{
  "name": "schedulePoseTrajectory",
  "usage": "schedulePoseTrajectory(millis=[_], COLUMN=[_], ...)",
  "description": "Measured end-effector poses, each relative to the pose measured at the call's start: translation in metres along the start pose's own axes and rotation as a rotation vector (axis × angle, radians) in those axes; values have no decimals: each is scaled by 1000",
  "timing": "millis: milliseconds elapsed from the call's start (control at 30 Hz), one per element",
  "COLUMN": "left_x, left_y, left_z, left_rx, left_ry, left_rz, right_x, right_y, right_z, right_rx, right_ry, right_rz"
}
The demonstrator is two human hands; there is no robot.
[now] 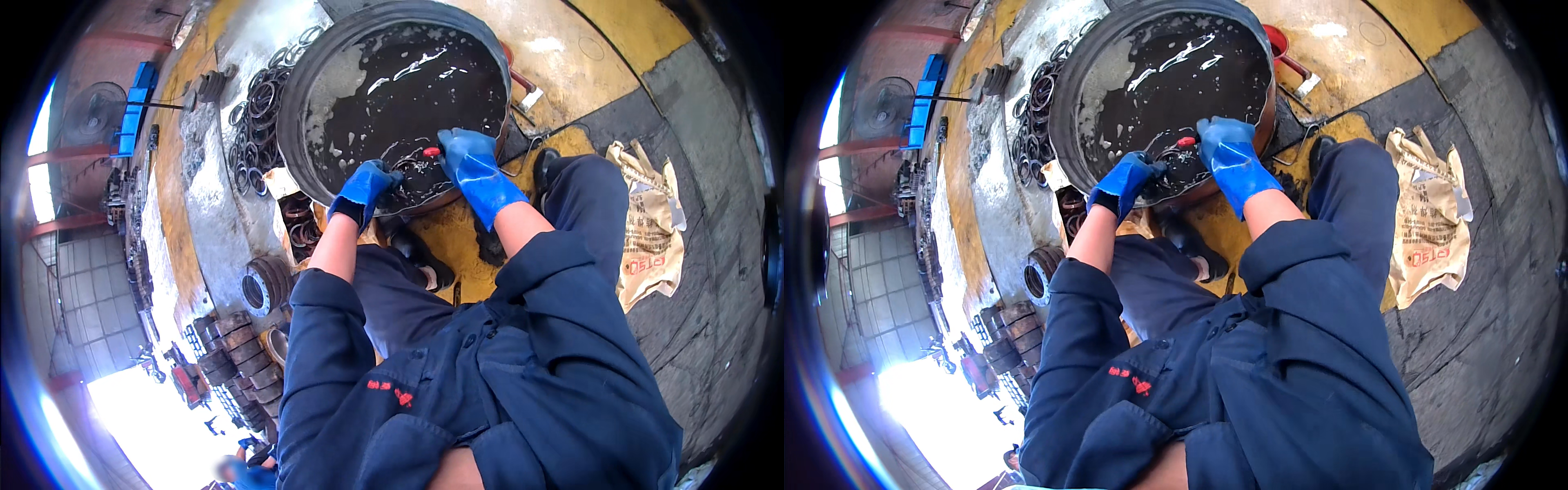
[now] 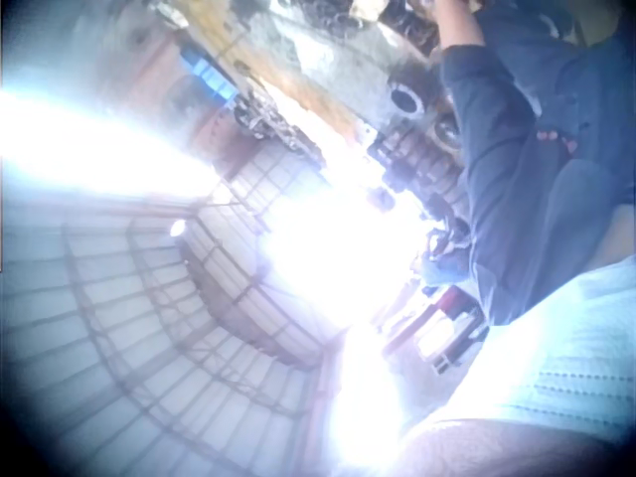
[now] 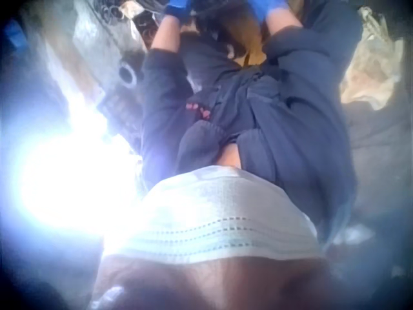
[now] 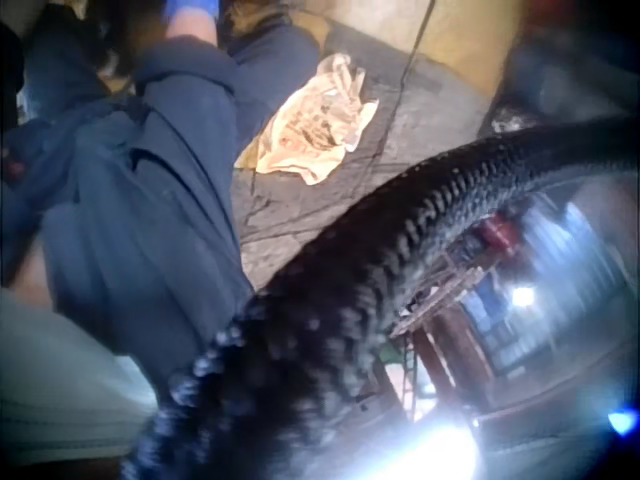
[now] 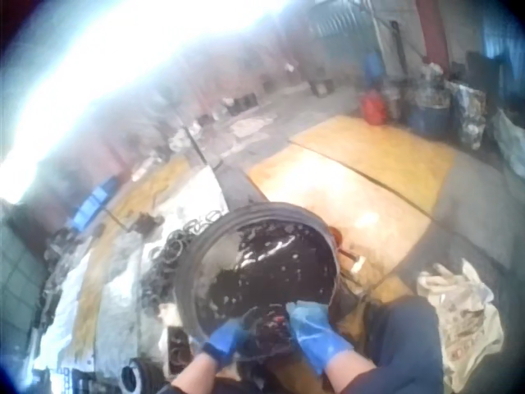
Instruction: The person uses a red-handled scraper to clean dark metal rings over a large black basin filled with liquid. They repeatedly pick up a ring, scrape its surface to remove residue, and place it into a nearby sack. The process is continuous and repetitive throughout the clip.
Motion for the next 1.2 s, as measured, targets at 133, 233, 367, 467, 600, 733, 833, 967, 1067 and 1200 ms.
schedulePoseTrajectory(millis=[133, 233, 367, 467, 600, 733, 833, 967, 1067, 1200], left_x=[-20, -46, -68, -47, -25, -21, -45, -22, -30, -15], left_y=[-17, -33, -53, -51, -36, -25, -27, -42, -47, -46], left_z=[-40, -43, -36, -16, 3, 0, -41, -10, -19, -1], left_rx=[474, 432, 242, -55, -624, -1012, -1137, -769, -729, -734], left_ry=[157, 132, 204, 206, 133, 221, 289, 243, 196, 227], left_rz=[-251, -318, -481, -423, -202, -101, -72, -251, -268, -258], right_x=[9, 9, 12, 21, 32, 33, 39, 52, 46, 50], right_y=[21, 24, 15, 11, -3, -43, -47, 3, -5, -46], right_z=[-12, -15, -7, -7, 36, 93, 79, 31, 31, 98], right_rx=[-115, -165, -82, 225, 887, 854, 666, 752, 929, 719], right_ry=[59, 81, 118, 262, 160, -134, -97, 312, 318, -268], right_rz=[215, 349, 467, 531, 329, 123, -29, 168, 127, 34])
Point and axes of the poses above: each hand's wrist, its own x-axis towards the middle knuckle, its own y-axis out of the palm, z = x × y, the point moved 9 cm from there along x, towards the middle knuckle, and after that the axes turned 7 degrees about -x, right-handed, at the moved point
